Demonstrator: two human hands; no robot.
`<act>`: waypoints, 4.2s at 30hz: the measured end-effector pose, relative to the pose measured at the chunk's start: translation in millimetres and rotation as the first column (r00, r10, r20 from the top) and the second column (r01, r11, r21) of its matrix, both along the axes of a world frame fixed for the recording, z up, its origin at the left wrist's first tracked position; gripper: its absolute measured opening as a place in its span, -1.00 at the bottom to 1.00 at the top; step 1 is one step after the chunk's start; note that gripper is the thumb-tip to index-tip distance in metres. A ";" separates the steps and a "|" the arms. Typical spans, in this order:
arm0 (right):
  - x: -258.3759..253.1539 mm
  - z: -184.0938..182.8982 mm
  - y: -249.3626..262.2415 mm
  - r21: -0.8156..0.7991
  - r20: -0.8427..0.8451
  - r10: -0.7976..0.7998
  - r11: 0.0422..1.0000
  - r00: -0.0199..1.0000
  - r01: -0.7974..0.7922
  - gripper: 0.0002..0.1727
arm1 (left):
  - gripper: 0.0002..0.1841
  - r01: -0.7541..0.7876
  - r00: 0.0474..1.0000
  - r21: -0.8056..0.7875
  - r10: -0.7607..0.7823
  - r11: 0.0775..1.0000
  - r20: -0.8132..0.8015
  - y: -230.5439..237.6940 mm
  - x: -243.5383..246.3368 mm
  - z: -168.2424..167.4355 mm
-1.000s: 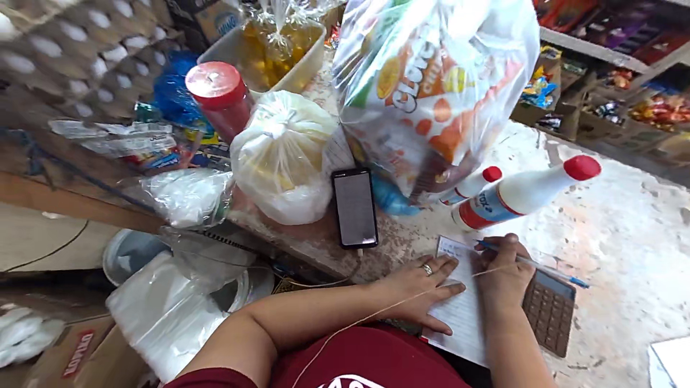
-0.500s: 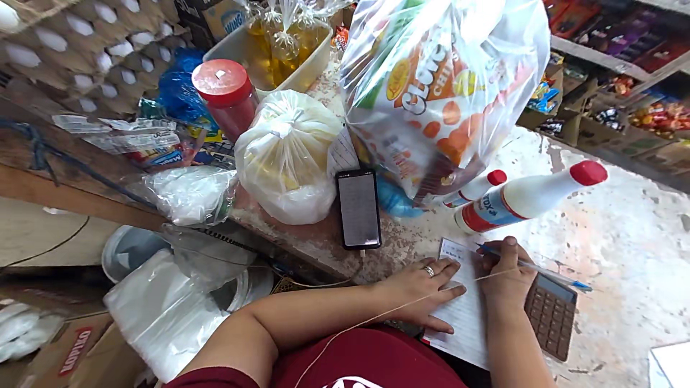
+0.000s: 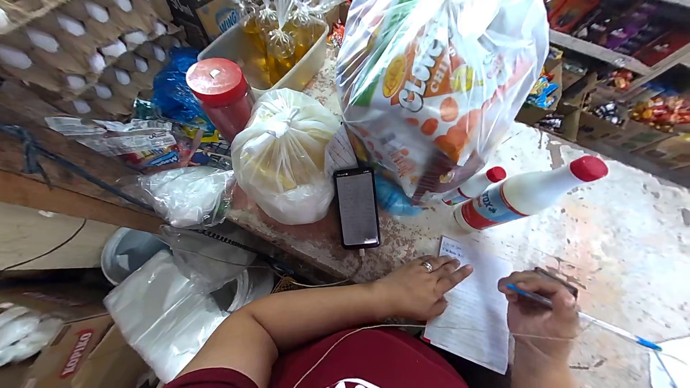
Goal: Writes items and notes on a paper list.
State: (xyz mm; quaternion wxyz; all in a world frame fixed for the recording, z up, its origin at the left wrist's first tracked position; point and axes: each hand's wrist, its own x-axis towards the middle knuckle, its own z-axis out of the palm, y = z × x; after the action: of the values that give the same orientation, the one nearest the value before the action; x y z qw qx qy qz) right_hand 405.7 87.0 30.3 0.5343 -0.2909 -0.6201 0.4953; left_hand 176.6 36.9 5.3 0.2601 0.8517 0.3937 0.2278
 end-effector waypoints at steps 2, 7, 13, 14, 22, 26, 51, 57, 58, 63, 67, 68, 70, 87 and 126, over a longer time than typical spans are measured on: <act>0.9 -8.6 -4.2 -0.034 0.017 -0.104 0.994 0.994 0.104 -0.55 | -0.27 0.009 1.000 -0.002 -0.009 1.000 0.015 -0.3 -0.1 -2.0; -9.8 -18.4 1.1 0.053 0.255 -0.280 0.960 0.926 0.275 -0.82 | -0.33 0.033 0.999 -0.027 -0.034 0.999 -0.037 1.3 0.8 -0.3; -30.3 -33.2 7.5 0.434 0.526 -0.459 0.869 0.715 0.239 -0.58 | -0.44 0.026 0.998 0.024 -0.025 0.999 -0.049 2.1 2.1 -4.4; -31.3 -35.5 7.6 0.450 0.539 -0.469 0.863 0.700 0.231 -0.57 | -0.46 0.023 0.999 0.037 -0.021 0.999 -0.037 1.9 1.9 -5.7; -33.9 -35.6 5.2 0.394 0.579 -0.420 0.894 0.698 0.211 -0.60 | -0.80 -0.380 0.924 0.415 0.318 0.826 0.213 -4.7 -48.8 9.5; -34.4 -37.5 6.6 0.402 0.581 -0.428 0.890 0.692 0.213 -0.61 | -0.82 -0.645 0.740 0.514 0.631 0.566 0.233 -5.2 -127.5 26.9; -34.9 -39.6 7.7 0.441 0.587 -0.457 0.873 0.669 0.210 -0.59 | -0.45 -0.744 0.440 0.469 0.878 0.475 -0.191 -4.5 -167.2 34.8; -35.1 -39.4 7.8 0.441 0.586 -0.455 0.873 0.670 0.208 -0.59 | -0.27 -0.739 0.425 0.456 0.869 0.496 -0.255 -5.5 -167.2 37.8; -34.9 -39.4 7.5 0.437 0.589 -0.452 0.875 0.670 0.207 -0.59 | -0.25 -0.740 0.423 0.453 0.868 0.497 -0.261 -5.5 -167.2 38.2; -35.4 -38.8 7.0 0.436 0.584 -0.452 0.875 0.674 0.208 -0.61 | -0.23 -0.740 0.429 0.441 0.862 0.507 -0.271 -5.5 -167.6 40.4; -33.9 -39.6 8.3 0.444 0.586 -0.453 0.873 0.671 0.202 -0.61 | -0.22 -0.743 0.439 0.434 0.861 0.509 -0.258 -6.0 -168.5 39.2; -33.8 -40.1 8.4 0.443 0.586 -0.450 0.874 0.674 0.200 -0.61 | -0.21 -0.743 0.440 0.434 0.860 0.510 -0.259 -6.2 -168.7 39.3; -33.9 -40.2 8.3 0.441 0.586 -0.450 0.875 0.674 0.200 -0.61 | -0.20 -0.740 0.443 0.437 0.859 0.511 -0.256 -6.6 -168.8 39.6; -34.3 -40.3 7.8 0.433 0.584 -0.448 0.877 0.677 0.206 -0.61 | -0.34 -0.732 0.461 0.438 0.853 0.522 -0.245 -7.9 -168.9 38.6; -34.5 -39.6 8.9 0.439 0.599 -0.454 0.875 0.659 0.204 -0.60 | -0.39 -0.144 0.988 0.119 0.150 0.982 -0.045 -12.1 -31.1 17.0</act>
State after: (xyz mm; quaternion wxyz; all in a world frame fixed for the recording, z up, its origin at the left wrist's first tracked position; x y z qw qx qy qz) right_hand 371.2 95.8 -9.3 0.3893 -0.4672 -0.7827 0.1325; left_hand 145.5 24.8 22.3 0.1821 0.8398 0.4487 0.2456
